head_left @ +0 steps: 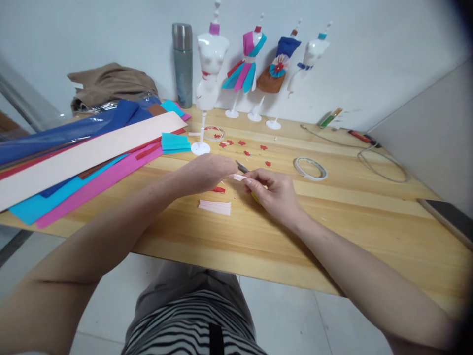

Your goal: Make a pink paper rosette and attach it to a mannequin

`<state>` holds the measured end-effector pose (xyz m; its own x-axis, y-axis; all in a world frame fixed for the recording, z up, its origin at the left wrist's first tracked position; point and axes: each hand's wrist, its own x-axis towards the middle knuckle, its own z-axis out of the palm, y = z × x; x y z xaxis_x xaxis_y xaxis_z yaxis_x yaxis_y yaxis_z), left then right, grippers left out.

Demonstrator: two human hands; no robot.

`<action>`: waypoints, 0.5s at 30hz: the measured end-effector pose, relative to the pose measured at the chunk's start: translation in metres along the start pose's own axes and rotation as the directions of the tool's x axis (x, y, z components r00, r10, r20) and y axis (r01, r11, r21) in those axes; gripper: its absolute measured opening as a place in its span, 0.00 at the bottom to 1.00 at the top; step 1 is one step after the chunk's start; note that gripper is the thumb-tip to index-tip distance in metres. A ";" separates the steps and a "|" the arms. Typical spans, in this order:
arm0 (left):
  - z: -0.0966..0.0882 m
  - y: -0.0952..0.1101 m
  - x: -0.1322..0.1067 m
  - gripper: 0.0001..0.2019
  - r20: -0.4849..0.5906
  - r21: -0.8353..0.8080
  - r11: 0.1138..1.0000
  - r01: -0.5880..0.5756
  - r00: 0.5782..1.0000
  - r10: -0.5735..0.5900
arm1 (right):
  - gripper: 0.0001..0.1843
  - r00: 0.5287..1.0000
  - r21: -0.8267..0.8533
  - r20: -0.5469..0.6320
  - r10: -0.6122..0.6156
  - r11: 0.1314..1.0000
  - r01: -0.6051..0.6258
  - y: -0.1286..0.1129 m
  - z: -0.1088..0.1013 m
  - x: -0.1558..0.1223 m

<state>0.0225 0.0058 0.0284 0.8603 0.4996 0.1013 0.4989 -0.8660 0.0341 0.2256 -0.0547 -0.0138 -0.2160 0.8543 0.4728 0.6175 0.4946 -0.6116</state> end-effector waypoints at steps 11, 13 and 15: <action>0.017 -0.013 0.003 0.14 -0.195 -0.114 0.993 0.012 0.980 -0.034 | 0.12 0.991 0.116 -0.029 0.132 0.985 -0.128 0.004 0.000 -0.001; 0.017 -0.012 0.003 0.15 -0.207 -0.141 0.990 -0.008 0.978 -0.021 | 0.15 0.993 0.134 -0.027 0.112 0.985 -0.108 0.002 0.000 -0.002; 0.018 -0.009 0.003 0.14 -0.219 -0.149 0.988 -0.029 0.976 -0.005 | 0.18 0.996 0.136 -0.025 0.080 0.988 -0.076 -0.001 0.000 -0.002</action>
<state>0.0229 0.0155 0.0105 0.8140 0.4868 0.3169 0.4527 -0.8735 0.1790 0.2257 -0.0573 -0.0142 -0.1464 0.8870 0.4380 0.5231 0.4452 -0.7267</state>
